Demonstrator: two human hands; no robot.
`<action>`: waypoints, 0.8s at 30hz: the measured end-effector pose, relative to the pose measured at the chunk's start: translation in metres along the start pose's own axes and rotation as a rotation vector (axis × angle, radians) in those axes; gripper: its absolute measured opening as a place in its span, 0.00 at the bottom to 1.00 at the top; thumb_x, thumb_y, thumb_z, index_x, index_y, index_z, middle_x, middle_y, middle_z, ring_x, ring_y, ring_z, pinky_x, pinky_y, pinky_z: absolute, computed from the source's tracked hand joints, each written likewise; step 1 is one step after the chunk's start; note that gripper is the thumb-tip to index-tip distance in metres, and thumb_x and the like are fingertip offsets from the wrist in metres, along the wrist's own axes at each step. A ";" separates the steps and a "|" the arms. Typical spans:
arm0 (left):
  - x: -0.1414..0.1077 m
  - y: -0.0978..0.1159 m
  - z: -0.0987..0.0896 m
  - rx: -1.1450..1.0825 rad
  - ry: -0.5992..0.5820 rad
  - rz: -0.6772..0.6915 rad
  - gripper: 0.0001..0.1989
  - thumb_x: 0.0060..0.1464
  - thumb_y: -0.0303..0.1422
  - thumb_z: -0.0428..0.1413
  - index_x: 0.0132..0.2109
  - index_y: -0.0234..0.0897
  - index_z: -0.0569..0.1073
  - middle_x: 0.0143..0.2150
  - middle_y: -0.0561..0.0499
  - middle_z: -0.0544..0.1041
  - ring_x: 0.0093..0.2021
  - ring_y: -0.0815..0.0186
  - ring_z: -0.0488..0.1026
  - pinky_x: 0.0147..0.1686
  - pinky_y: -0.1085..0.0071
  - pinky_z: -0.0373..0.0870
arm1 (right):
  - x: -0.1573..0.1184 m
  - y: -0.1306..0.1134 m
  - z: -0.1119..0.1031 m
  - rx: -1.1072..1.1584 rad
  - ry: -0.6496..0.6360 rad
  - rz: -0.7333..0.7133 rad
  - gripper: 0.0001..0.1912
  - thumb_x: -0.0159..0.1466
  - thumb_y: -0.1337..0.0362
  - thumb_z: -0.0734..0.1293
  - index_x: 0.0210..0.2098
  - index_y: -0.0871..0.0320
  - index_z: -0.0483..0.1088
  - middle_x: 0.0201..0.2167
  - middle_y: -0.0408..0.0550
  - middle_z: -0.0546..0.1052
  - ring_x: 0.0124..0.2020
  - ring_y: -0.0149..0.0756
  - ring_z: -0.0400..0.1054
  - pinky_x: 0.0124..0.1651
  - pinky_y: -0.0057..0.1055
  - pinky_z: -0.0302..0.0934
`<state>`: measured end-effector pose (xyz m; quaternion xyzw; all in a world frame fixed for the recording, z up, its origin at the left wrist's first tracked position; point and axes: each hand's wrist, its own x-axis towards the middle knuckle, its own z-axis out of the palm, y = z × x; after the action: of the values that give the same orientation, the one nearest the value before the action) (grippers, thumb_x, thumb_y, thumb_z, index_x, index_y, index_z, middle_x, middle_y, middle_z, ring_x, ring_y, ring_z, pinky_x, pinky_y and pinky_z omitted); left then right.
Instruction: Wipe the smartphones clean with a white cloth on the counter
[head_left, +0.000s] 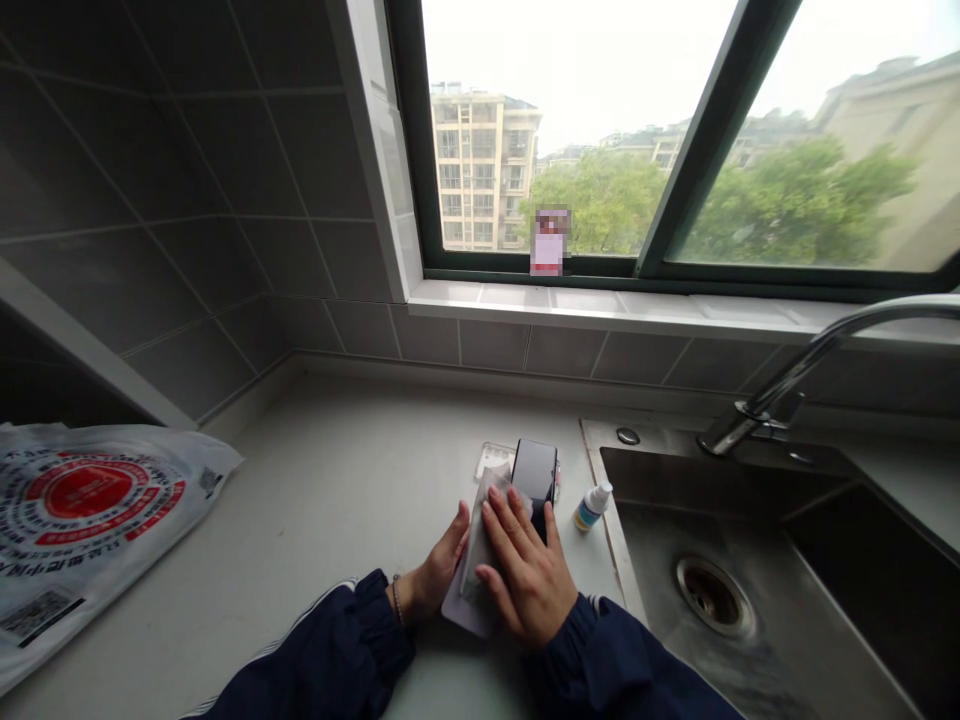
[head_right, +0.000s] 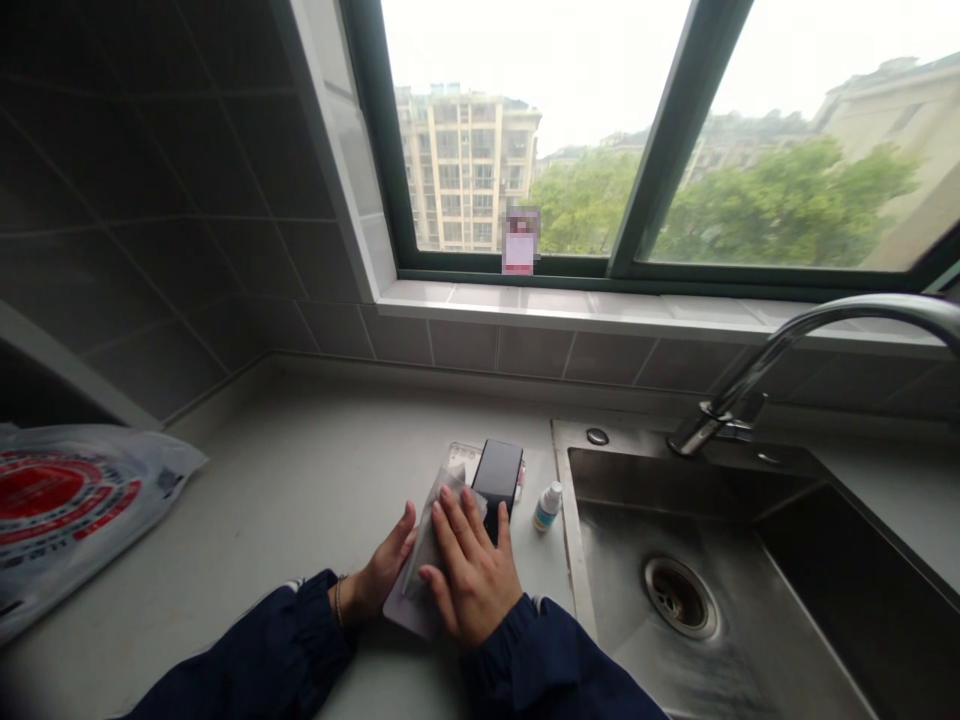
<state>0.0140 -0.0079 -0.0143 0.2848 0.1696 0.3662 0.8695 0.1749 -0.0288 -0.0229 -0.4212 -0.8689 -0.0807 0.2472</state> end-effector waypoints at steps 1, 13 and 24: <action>-0.001 0.000 0.000 0.008 0.012 -0.005 0.36 0.59 0.54 0.47 0.65 0.33 0.62 0.61 0.40 0.70 0.66 0.53 0.59 0.66 0.61 0.47 | 0.000 0.000 0.000 -0.001 0.003 0.013 0.32 0.70 0.58 0.56 0.69 0.64 0.45 0.70 0.56 0.48 0.70 0.53 0.40 0.67 0.60 0.26; 0.000 0.007 0.008 -0.168 0.088 -0.017 0.41 0.59 0.58 0.40 0.57 0.23 0.69 0.48 0.33 0.78 0.56 0.49 0.71 0.62 0.57 0.57 | -0.003 -0.024 -0.009 0.030 -0.081 -0.151 0.34 0.70 0.52 0.57 0.69 0.63 0.49 0.70 0.51 0.49 0.70 0.52 0.40 0.67 0.57 0.13; 0.000 0.004 0.000 -0.050 -0.002 0.009 0.34 0.58 0.52 0.49 0.63 0.32 0.65 0.58 0.39 0.72 0.65 0.53 0.61 0.66 0.61 0.47 | -0.002 -0.007 -0.002 -0.012 -0.030 0.001 0.35 0.69 0.54 0.57 0.69 0.65 0.44 0.69 0.56 0.48 0.70 0.54 0.40 0.67 0.60 0.21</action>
<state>0.0116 -0.0060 -0.0119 0.2642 0.1584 0.3738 0.8749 0.1712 -0.0351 -0.0221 -0.4243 -0.8718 -0.0793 0.2318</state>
